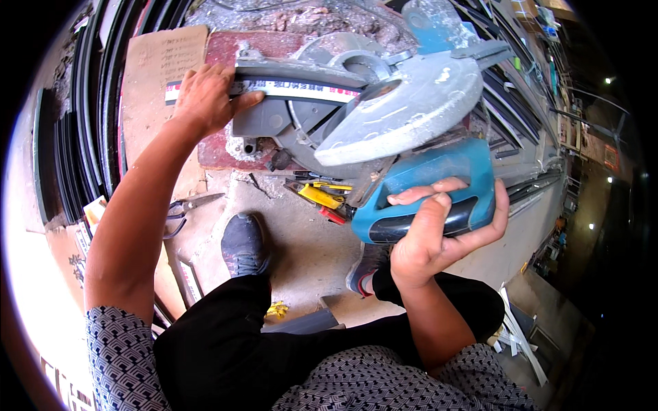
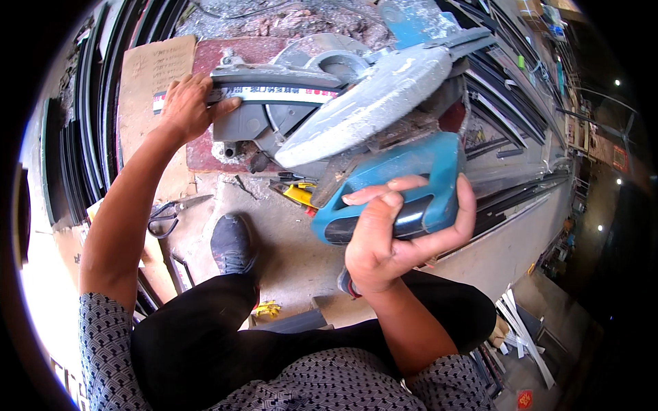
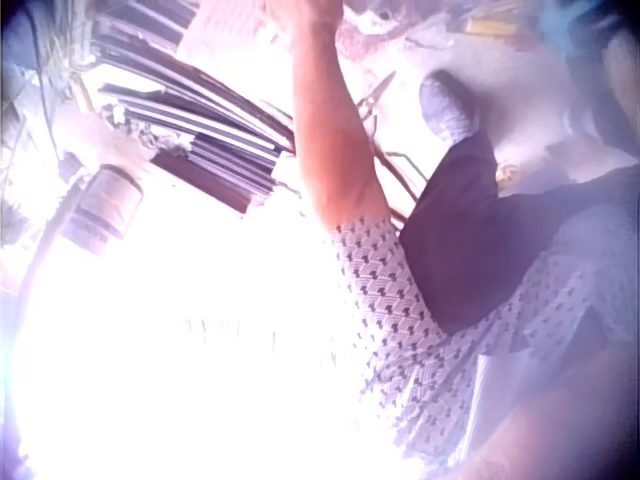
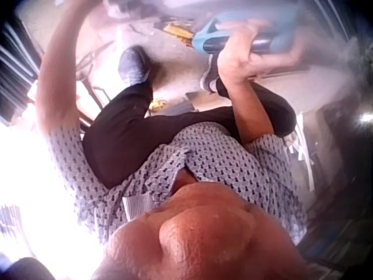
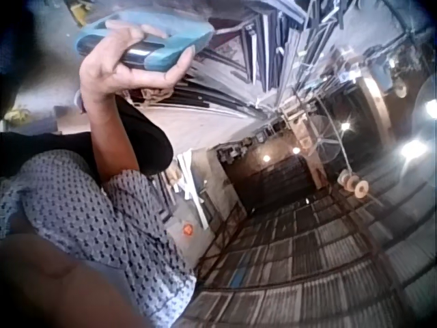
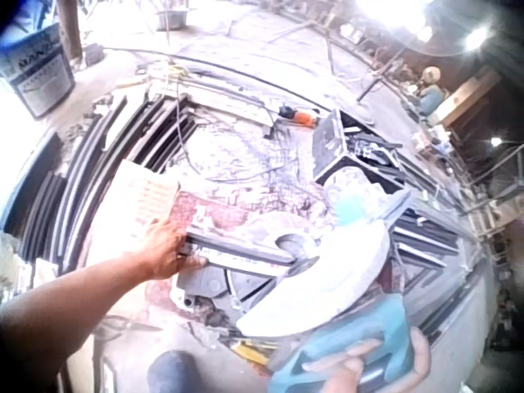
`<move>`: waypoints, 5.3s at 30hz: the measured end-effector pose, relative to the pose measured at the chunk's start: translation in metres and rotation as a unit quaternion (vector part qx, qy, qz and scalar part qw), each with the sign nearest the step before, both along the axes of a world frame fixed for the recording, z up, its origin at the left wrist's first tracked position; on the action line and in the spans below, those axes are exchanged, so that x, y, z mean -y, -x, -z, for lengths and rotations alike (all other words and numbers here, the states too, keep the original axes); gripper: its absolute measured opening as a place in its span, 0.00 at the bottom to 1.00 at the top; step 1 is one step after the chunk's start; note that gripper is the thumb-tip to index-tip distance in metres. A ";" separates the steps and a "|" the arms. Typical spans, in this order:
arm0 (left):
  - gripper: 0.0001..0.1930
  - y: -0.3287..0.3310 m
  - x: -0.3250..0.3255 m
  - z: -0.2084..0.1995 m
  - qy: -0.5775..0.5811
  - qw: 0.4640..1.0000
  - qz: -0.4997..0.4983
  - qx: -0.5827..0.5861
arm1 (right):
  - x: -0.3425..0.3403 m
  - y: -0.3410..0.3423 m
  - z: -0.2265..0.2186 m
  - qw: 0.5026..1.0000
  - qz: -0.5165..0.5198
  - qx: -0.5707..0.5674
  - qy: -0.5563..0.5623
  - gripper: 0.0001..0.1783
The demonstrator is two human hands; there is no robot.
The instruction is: The person uses a miter saw to cut several long, dark metal profiles. They position each profile on the saw's base, lower the blade to cut, and then remove the cut piece. The process is repeated for multiple segments.
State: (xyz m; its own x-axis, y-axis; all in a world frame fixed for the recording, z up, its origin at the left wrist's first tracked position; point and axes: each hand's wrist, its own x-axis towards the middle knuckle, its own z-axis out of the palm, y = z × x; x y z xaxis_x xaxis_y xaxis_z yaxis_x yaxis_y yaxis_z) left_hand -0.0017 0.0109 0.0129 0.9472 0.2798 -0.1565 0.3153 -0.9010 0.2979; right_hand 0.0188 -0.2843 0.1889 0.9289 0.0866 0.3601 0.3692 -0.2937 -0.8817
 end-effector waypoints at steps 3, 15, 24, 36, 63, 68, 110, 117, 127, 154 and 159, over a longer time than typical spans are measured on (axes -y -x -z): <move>0.42 0.001 -0.002 0.002 -0.019 1.000 0.009 0.009 | -0.003 0.001 0.001 1.000 -0.001 -0.014 -0.023 0.37; 0.41 -0.007 0.001 -0.016 -0.023 0.998 0.022 -0.059 | 0.002 -0.004 0.003 1.000 -0.017 0.010 0.014 0.36; 0.40 -0.007 -0.001 -0.011 -0.032 0.997 0.024 -0.064 | 0.006 -0.004 0.009 0.999 -0.016 0.027 0.018 0.35; 0.43 -0.005 -0.001 -0.005 -0.029 0.999 0.024 -0.036 | 0.005 0.002 0.018 0.999 -0.027 0.028 0.003 0.35; 0.41 -0.002 -0.002 -0.002 -0.018 1.000 0.017 -0.016 | 0.007 0.019 0.046 0.997 -0.066 0.040 -0.007 0.41; 0.42 -0.003 -0.001 -0.001 -0.011 1.000 0.014 -0.019 | 0.005 0.022 0.051 0.996 -0.069 0.050 -0.013 0.39; 0.40 0.014 0.008 -0.007 -0.011 1.000 0.019 0.016 | 0.100 -0.281 -0.149 0.943 -0.092 -0.317 -0.036 0.11; 0.38 0.036 0.014 -0.024 0.023 0.993 0.103 0.059 | 0.111 -0.298 -0.150 0.934 -0.131 -0.330 -0.033 0.13; 0.37 0.086 0.019 -0.027 0.129 0.989 0.051 0.053 | 0.125 -0.330 -0.151 0.918 -0.138 -0.369 -0.056 0.19; 0.22 0.129 0.024 -0.019 0.165 0.963 -0.004 0.212 | 0.125 -0.336 -0.147 0.923 -0.131 -0.360 -0.045 0.23; 0.21 0.127 0.026 -0.021 0.166 0.956 -0.002 0.240 | 0.126 -0.338 -0.148 0.921 -0.126 -0.366 -0.049 0.24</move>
State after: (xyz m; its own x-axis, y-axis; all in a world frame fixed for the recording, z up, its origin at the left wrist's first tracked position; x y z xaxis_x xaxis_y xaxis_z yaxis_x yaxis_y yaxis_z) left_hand -0.1282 -0.0149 0.0337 0.9313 0.2940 0.2152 0.0735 -0.7301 0.6794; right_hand 0.3566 -0.4102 0.3368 0.8807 0.3324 -0.3373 -0.2891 -0.1868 -0.9389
